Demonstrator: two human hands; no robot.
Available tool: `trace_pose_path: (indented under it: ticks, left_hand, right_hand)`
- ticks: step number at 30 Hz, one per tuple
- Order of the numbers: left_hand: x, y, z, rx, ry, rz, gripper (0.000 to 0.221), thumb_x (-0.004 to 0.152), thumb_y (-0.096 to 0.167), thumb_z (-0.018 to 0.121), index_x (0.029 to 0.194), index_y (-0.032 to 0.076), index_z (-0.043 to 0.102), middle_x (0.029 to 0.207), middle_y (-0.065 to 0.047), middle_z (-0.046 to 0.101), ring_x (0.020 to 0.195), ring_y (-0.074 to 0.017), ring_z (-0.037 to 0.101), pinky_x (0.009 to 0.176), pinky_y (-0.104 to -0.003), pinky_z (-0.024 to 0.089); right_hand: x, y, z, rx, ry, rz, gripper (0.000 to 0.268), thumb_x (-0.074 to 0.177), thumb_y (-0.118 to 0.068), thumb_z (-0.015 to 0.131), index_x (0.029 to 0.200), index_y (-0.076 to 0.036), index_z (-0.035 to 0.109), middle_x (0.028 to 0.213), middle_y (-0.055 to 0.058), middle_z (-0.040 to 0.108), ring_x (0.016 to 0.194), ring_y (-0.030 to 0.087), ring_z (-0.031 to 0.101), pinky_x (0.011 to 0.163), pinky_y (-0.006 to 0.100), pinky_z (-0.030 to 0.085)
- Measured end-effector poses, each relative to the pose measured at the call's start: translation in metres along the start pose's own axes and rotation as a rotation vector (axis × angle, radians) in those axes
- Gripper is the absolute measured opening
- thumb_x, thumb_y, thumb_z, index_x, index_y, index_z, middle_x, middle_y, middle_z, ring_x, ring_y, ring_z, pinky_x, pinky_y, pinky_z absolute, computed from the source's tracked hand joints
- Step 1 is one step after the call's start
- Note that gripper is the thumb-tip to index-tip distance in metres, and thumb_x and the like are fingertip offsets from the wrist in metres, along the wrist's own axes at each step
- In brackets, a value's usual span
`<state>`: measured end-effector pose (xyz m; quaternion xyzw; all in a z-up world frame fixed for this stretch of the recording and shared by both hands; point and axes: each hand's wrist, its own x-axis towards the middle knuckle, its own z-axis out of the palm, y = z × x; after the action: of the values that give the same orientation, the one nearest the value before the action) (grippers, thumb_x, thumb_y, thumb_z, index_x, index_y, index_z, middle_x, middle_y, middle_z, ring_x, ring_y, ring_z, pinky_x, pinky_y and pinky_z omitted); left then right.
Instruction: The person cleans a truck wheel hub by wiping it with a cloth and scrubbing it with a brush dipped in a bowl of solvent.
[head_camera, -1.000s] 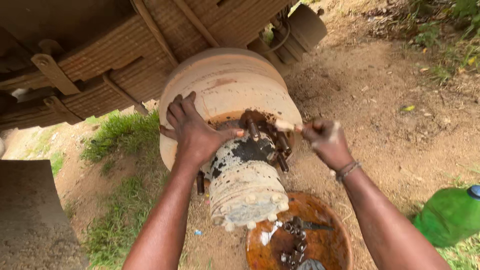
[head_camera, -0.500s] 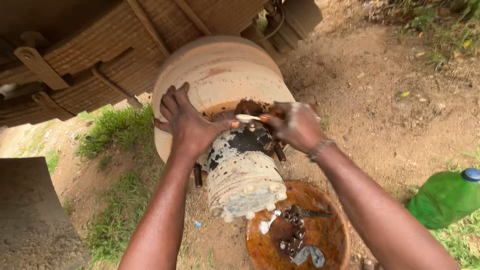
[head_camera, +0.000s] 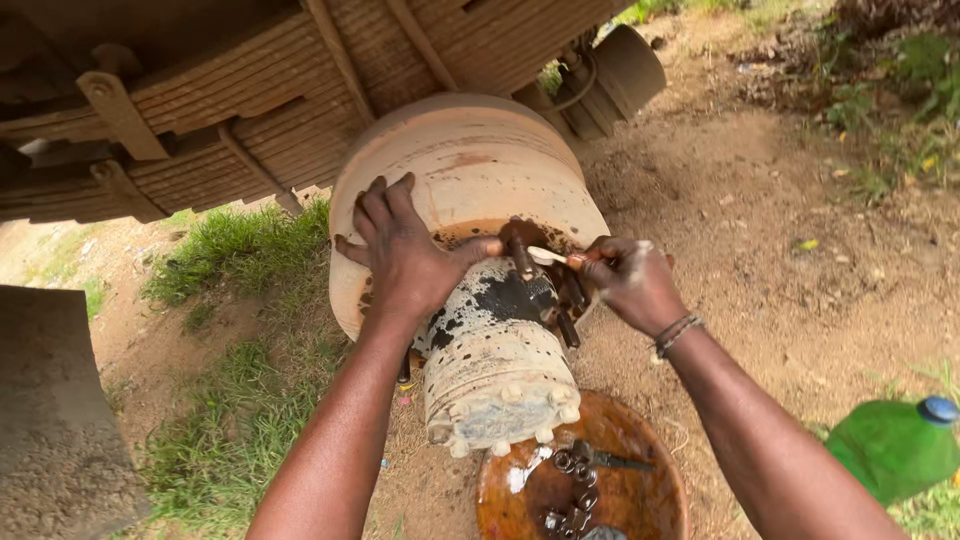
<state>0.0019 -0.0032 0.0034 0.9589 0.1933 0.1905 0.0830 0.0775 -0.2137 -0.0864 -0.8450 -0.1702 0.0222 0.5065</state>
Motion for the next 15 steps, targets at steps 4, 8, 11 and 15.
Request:
trace_pose_path:
  ticks: [4,8,11,15]
  left_hand:
    - [0.003,-0.013,0.012,-0.028,0.133,0.127,0.092,0.088,0.059,0.07,0.149,0.006,0.027,0.152,-0.026,0.02,0.146,-0.0434,0.012,0.104,-0.083,0.001]
    - [0.007,-0.017,0.017,-0.046,0.13,0.116,0.081,0.091,0.053,0.065,0.148,0.007,0.029,0.151,-0.025,0.02,0.144,-0.0433,0.014,0.104,-0.083,0.001]
    - [0.007,-0.02,0.02,-0.057,0.12,0.106,0.077,0.093,0.051,0.063,0.149,0.009,0.03,0.15,-0.024,0.023,0.144,-0.0421,0.016,0.105,-0.082,0.002]
    - [0.005,-0.022,0.02,-0.096,0.152,0.151,0.075,0.095,0.051,0.062,0.149,0.008,0.031,0.152,-0.025,0.023,0.145,-0.0425,0.015,0.104,-0.083,0.0]
  right_hand:
    - [0.003,-0.014,-0.012,-0.207,-0.101,-0.027,0.033,0.096,-0.043,0.057,0.102,-0.015,0.075,0.071,0.003,0.07,0.05,0.009,0.057,0.049,0.027,0.053]
    - [0.009,-0.047,-0.032,-0.56,-0.263,0.047,0.038,0.095,-0.049,0.047,0.111,-0.026,0.072,0.081,0.009,0.072,0.064,0.016,0.06,0.065,0.036,0.06]
    - [0.007,-0.064,-0.035,-0.773,-0.279,-0.06,0.045,0.096,-0.054,0.043,0.101,-0.02,0.072,0.077,0.007,0.066,0.067,0.017,0.056,0.071,0.037,0.057]
    - [0.003,-0.082,-0.041,-1.059,-0.29,-0.178,0.063,0.104,-0.059,0.04,0.092,-0.005,0.07,0.074,0.008,0.061,0.064,0.015,0.057,0.071,0.034,0.052]
